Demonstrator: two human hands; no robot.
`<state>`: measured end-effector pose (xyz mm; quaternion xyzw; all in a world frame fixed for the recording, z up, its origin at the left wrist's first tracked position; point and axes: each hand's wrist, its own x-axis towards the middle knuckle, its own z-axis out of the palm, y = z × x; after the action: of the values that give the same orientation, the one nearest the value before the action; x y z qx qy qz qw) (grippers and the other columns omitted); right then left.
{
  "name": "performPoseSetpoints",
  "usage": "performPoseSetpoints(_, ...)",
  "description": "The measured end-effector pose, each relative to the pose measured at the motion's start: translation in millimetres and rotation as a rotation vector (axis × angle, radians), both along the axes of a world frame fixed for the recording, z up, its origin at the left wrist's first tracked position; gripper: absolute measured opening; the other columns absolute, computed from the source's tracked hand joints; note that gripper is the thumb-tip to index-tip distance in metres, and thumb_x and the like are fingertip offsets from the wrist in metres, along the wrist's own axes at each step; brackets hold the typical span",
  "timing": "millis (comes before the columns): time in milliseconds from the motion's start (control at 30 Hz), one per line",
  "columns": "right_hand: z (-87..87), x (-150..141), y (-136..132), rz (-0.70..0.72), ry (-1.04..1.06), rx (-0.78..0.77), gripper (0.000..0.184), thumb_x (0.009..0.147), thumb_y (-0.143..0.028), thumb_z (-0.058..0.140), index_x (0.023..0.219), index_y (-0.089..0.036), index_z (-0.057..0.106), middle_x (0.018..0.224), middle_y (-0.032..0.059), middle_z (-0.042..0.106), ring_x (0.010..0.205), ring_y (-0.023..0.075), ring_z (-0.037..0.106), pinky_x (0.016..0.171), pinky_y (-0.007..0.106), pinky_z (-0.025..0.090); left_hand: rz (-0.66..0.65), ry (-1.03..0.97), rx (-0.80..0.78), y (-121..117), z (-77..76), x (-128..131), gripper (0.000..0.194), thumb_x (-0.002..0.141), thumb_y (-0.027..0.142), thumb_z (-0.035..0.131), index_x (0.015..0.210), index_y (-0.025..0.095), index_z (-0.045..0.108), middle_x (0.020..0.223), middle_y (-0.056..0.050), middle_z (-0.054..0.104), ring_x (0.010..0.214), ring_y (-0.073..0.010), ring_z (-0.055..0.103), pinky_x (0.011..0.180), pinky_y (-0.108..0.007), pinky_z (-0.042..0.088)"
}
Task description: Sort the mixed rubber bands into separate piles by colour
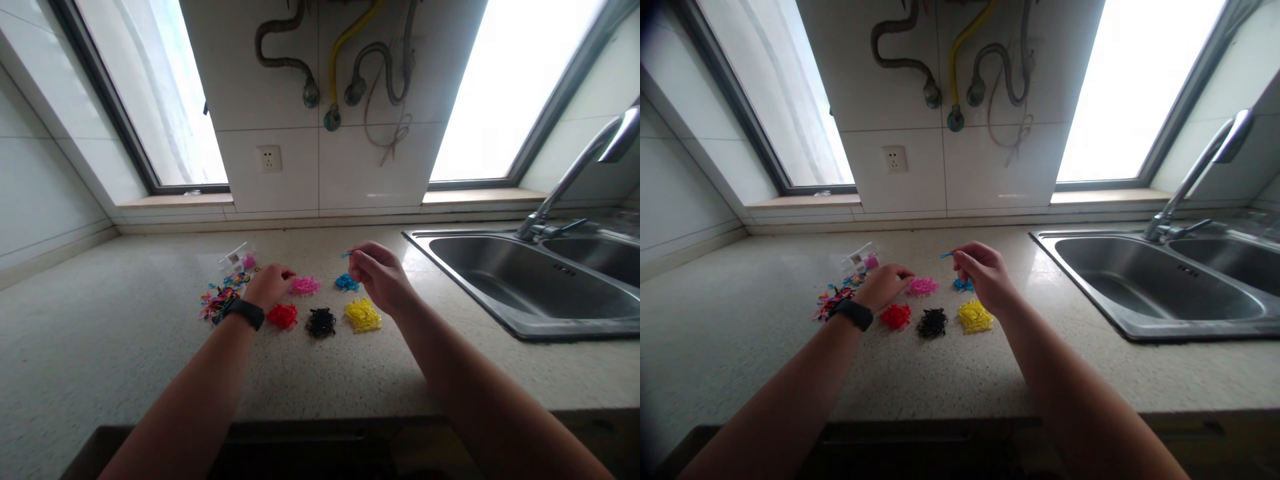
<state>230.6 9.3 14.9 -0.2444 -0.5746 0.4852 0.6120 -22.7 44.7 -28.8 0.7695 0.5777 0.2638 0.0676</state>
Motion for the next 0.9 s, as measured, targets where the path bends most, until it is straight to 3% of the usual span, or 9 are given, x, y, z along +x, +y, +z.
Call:
performPoseSetpoints(200, 3.6, 1, -3, 0.043, 0.094, -0.008, 0.019, 0.076, -0.040, 0.079, 0.080, -0.024, 0.070, 0.060, -0.0042, 0.055, 0.052, 0.0090, 0.044, 0.048, 0.026, 0.035, 0.028, 0.006, 0.006, -2, 2.9, 0, 0.028, 0.089, 0.033, 0.060, 0.103, 0.019, 0.079, 0.102, -0.009, 0.079, 0.098, -0.0242, 0.073, 0.089, -0.032, 0.052)
performPoseSetpoints(367, 0.6, 5, 3, -0.029, -0.014, 0.014, 0.020, 0.078, -0.041, 0.077, 0.082, -0.023, 0.070, 0.061, -0.0036, 0.057, 0.052, 0.0093, 0.046, 0.048, 0.026, 0.034, 0.011, 0.005, 0.019, -3, 4.7, 0, 0.028, 0.089, 0.033, 0.060, 0.102, 0.018, 0.080, 0.101, -0.009, 0.079, 0.097, -0.0246, 0.073, 0.089, -0.032, 0.052)
performPoseSetpoints(567, -15.8, 27, 31, -0.267, -0.435, 0.073, 0.022, 0.081, -0.041, 0.071, 0.085, -0.019, 0.070, 0.065, -0.0001, 0.064, 0.056, 0.0117, 0.050, 0.053, 0.027, 0.041, 0.032, -0.028, 0.032, -3, 3.7, 0, 0.028, 0.089, 0.030, 0.059, 0.101, 0.017, 0.080, 0.099, -0.010, 0.079, 0.094, -0.0240, 0.073, 0.088, -0.031, 0.052)
performPoseSetpoints(733, -45.5, 48, 55, -0.450, -1.008, 0.097, 0.019, 0.085, -0.036, 0.064, 0.086, -0.021, 0.076, 0.072, 0.0037, 0.070, 0.063, 0.0156, 0.058, 0.059, 0.029, 0.040, 0.043, -0.038, 0.030, -6, 4.1, -1, 0.028, 0.090, 0.031, 0.059, 0.102, 0.017, 0.080, 0.099, -0.009, 0.079, 0.095, -0.0235, 0.073, 0.087, -0.030, 0.052)
performPoseSetpoints(900, -61.8, 53, 63, -0.450, -1.099, 0.049, 0.015, 0.081, -0.034, 0.068, 0.083, -0.023, 0.079, 0.073, 0.0057, 0.073, 0.066, 0.0185, 0.062, 0.060, 0.030, 0.040, 0.029, -0.063, 0.008, -6, 3.3, -3, 0.029, 0.091, 0.033, 0.058, 0.103, 0.017, 0.079, 0.100, -0.010, 0.079, 0.096, -0.0243, 0.073, 0.089, -0.031, 0.052)
